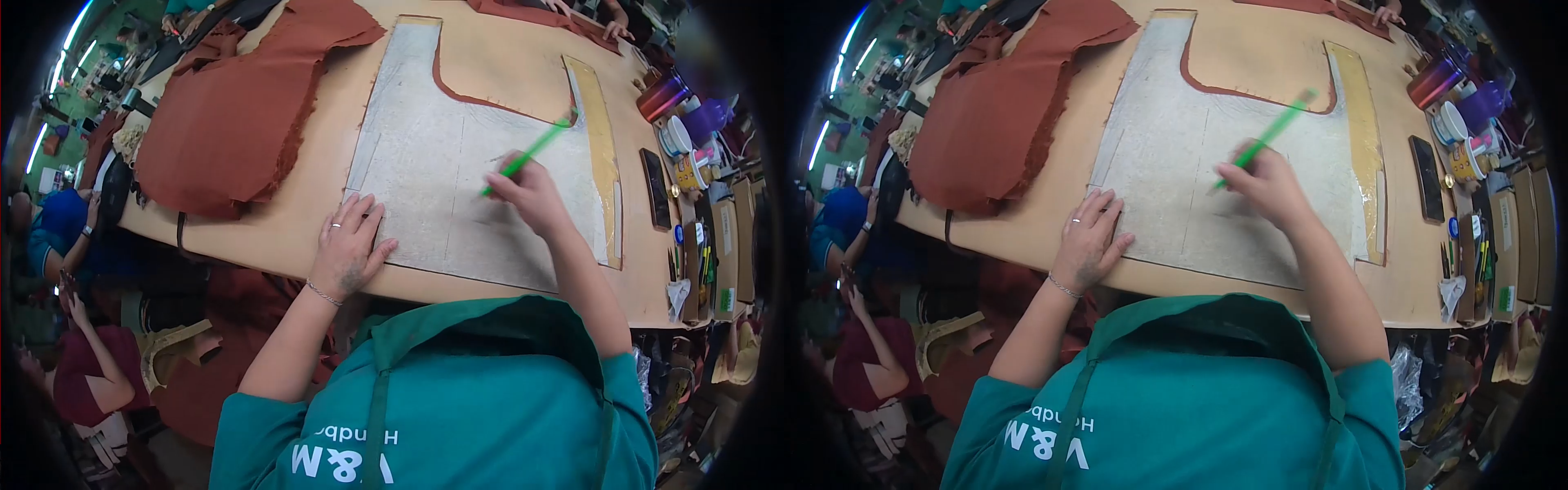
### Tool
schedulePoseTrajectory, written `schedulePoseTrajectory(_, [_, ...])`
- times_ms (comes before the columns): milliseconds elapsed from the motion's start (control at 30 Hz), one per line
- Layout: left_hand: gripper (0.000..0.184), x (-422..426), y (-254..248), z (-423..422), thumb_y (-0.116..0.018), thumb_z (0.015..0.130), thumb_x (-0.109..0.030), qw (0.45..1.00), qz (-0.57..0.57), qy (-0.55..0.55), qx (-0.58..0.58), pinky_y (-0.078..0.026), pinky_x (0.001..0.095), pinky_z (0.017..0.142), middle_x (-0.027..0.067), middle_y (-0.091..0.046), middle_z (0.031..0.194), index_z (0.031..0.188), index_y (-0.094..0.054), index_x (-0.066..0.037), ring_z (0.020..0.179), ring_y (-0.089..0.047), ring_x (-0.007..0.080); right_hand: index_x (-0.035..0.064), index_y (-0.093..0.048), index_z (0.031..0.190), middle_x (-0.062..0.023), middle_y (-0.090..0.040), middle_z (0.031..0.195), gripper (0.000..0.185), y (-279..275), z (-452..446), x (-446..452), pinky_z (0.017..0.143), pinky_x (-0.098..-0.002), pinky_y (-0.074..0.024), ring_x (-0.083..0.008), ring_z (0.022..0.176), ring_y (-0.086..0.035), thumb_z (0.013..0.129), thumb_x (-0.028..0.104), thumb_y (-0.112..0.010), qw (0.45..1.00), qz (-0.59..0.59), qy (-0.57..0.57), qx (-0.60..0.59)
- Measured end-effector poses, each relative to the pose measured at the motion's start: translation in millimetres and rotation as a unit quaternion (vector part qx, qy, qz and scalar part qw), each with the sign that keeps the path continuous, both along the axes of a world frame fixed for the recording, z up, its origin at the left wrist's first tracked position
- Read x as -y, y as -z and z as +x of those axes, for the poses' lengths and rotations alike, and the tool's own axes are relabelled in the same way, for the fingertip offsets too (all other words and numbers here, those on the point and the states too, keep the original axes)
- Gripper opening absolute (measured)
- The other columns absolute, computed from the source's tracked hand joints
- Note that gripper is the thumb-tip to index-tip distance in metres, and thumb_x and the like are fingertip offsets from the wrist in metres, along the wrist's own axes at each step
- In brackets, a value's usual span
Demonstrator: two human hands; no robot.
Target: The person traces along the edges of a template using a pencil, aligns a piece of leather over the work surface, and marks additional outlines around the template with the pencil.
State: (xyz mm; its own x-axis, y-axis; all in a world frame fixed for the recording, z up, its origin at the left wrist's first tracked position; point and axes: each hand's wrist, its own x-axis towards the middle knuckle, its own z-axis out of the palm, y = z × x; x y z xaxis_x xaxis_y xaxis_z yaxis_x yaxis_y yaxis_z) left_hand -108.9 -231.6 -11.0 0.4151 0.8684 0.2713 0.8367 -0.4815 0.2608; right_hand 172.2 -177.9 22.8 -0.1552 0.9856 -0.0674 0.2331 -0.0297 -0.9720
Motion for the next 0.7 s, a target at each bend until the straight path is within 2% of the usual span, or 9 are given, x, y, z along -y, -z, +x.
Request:
schedulePoseTrajectory(100, [0.047, 5.0, -1.3, -0.3, -0.056, 0.080, -0.036, 0.999, 0.016, -0.021, -0.022, -0.032, 0.0445, 0.094, 0.0141, -0.048, 0.122, 0.115, -0.053, -0.004, 0.118, -0.040, 0.0321, 0.0015, -0.058, 0.076, -0.0050, -0.059, 0.066, 0.021, 7.2, -61.8, -42.1, 0.056, -0.0265, -0.0439, -0.0111, 0.060, -0.054, 0.079, 0.022, -0.065, 0.995, 0.022, -0.091, 0.016])
schedulePoseTrajectory(133, [0.048, 6.2, -0.7, -0.6, -0.057, 0.079, -0.036, 0.999, 0.020, -0.023, -0.023, -0.033, 0.0446, 0.093, 0.0135, -0.048, 0.122, 0.115, -0.053, -0.004, 0.118, -0.041, 0.0317, 0.0003, -0.060, 0.076, -0.0069, -0.060, 0.066, 0.026, 11.1, -84.2, -54.8, 0.056, -0.0294, -0.0445, -0.0134, 0.060, -0.055, 0.077, 0.025, -0.067, 0.993, 0.033, -0.109, 0.039])
schedulePoseTrajectory(200, [0.050, 7.8, 1.4, -1.1, -0.057, 0.078, -0.038, 0.999, 0.029, -0.033, -0.026, -0.033, 0.0446, 0.092, 0.0122, -0.048, 0.122, 0.115, -0.054, -0.005, 0.118, -0.041, 0.0310, -0.0012, -0.059, 0.078, -0.0141, -0.060, 0.068, 0.033, 23.7, -126.6, -74.4, 0.061, -0.0351, -0.0457, -0.0246, 0.063, -0.059, 0.073, 0.030, -0.069, 0.984, 0.073, -0.146, 0.064])
schedulePoseTrajectory(267, [0.051, 7.2, 3.7, -1.1, -0.058, 0.076, -0.041, 0.998, 0.032, -0.046, -0.021, -0.033, 0.0463, 0.091, 0.0103, -0.049, 0.121, 0.114, -0.054, -0.008, 0.118, -0.042, 0.0285, -0.0014, -0.059, 0.080, -0.0163, -0.061, 0.071, 0.035, 20.7, -155.1, -80.2, 0.063, -0.0361, -0.0458, -0.0276, 0.066, -0.059, 0.073, 0.031, -0.069, 0.975, 0.085, -0.181, 0.097])
schedulePoseTrajectory(367, [0.052, 6.6, 3.5, -0.9, -0.058, 0.074, -0.045, 0.997, 0.023, -0.068, -0.014, -0.030, 0.0505, 0.091, 0.0084, -0.048, 0.122, 0.114, -0.055, -0.013, 0.118, -0.041, 0.0250, -0.0013, -0.058, 0.080, -0.0169, -0.061, 0.073, 0.035, 27.4, -171.9, -88.1, 0.063, -0.0362, -0.0458, -0.0273, 0.067, -0.059, 0.073, 0.031, -0.068, 0.971, 0.052, -0.194, 0.126])
schedulePoseTrajectory(467, [0.052, 5.9, 1.7, -0.9, -0.059, 0.073, -0.046, 0.996, -0.001, -0.084, -0.022, -0.029, 0.0528, 0.091, 0.0075, -0.046, 0.124, 0.115, -0.056, -0.015, 0.119, -0.039, 0.0236, 0.0011, -0.054, 0.077, -0.0076, -0.056, 0.063, 0.028, 27.3, -173.6, -89.8, 0.055, -0.0307, -0.0423, -0.0139, 0.059, -0.051, 0.077, 0.025, -0.068, 0.968, 0.031, -0.200, 0.150])
schedulePoseTrajectory(700, [0.052, 3.3, -1.5, 0.4, -0.058, 0.072, -0.047, 0.995, -0.023, -0.090, -0.026, -0.027, 0.0544, 0.091, 0.0057, -0.046, 0.125, 0.114, -0.056, -0.016, 0.119, -0.037, 0.0211, 0.0007, -0.053, 0.077, -0.0089, -0.054, 0.063, 0.028, 16.8, -173.0, -91.8, 0.055, -0.0309, -0.0425, -0.0144, 0.059, -0.051, 0.077, 0.025, -0.067, 0.954, 0.067, -0.212, 0.200])
